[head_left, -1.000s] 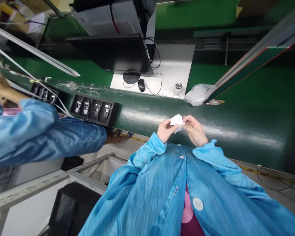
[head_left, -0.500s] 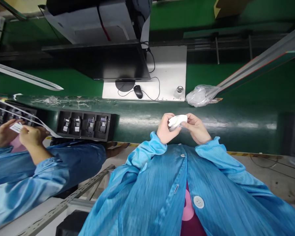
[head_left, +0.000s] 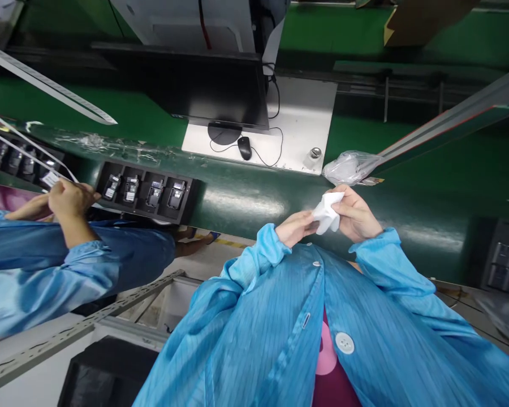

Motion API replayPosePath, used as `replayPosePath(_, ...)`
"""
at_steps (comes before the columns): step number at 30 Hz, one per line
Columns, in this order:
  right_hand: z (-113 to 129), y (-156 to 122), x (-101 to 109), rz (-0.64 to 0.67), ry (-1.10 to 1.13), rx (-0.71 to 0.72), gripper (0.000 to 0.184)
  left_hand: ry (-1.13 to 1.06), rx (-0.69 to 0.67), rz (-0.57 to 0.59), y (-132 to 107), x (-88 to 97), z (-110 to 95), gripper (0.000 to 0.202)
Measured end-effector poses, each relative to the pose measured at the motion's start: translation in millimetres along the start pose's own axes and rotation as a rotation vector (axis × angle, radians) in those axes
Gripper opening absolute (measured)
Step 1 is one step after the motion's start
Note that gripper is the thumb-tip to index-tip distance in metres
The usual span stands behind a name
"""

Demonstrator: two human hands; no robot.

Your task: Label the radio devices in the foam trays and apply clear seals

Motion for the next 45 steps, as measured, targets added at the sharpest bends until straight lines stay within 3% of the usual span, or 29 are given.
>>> replayPosePath(4,0,-3,23,-0.085,-0.033,0.030,0.035,0.178,-0.314,-0.138,4,-7.8,-15,0.045)
replayPosePath(7,-7,-6,39,-0.182,-0.140,0.082,0.041,0.233,-0.387,-0.245,2,-11.3,-21,0.044)
replayPosePath(11,3,-31,51,-0.447,-0.471,0.325,0.045,0.315,-0.420,-0.321,-1,-23.8,-23,0.047)
replayPosePath(13,1,-39,43,-0.390,-0.478,0.298,0.031,0.359,-0.414,-0.338,-2,-31.6,-21,0.048)
replayPosePath(16,-7,-46,30,-0.253,-0.341,0.141,0.016,0.404,-0.415,-0.363,-4,-40.3,-19,0.047)
replayPosePath(25,-8,-51,31,-0.289,-0.223,0.106,0.020,0.419,-0.418,-0.402,-7,-44.8,-22,0.038)
replayPosePath(34,-25,-40,22,-0.226,-0.120,0.032,0.039,0.614,-0.452,-0.473,-3,-24.3,-17,0.019)
replayPosePath(38,-38,-33,26,-0.270,-0.077,0.017,0.030,0.726,-0.458,-0.505,-3,-16.7,-18,0.019)
replayPosePath(45,-80,-5,44,-0.355,0.258,-0.212,0.023,0.330,-0.258,-0.536,16,24.4,-14,0.036)
Point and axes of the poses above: each hand's wrist, its own y-axis towards the middle knuckle, its own x-axis out of the back of the hand, z = x × y, the point moved 7 cm from there along y, towards the middle knuckle, and after that the axes turned 3 degrees about x, right-handed, at the moved point
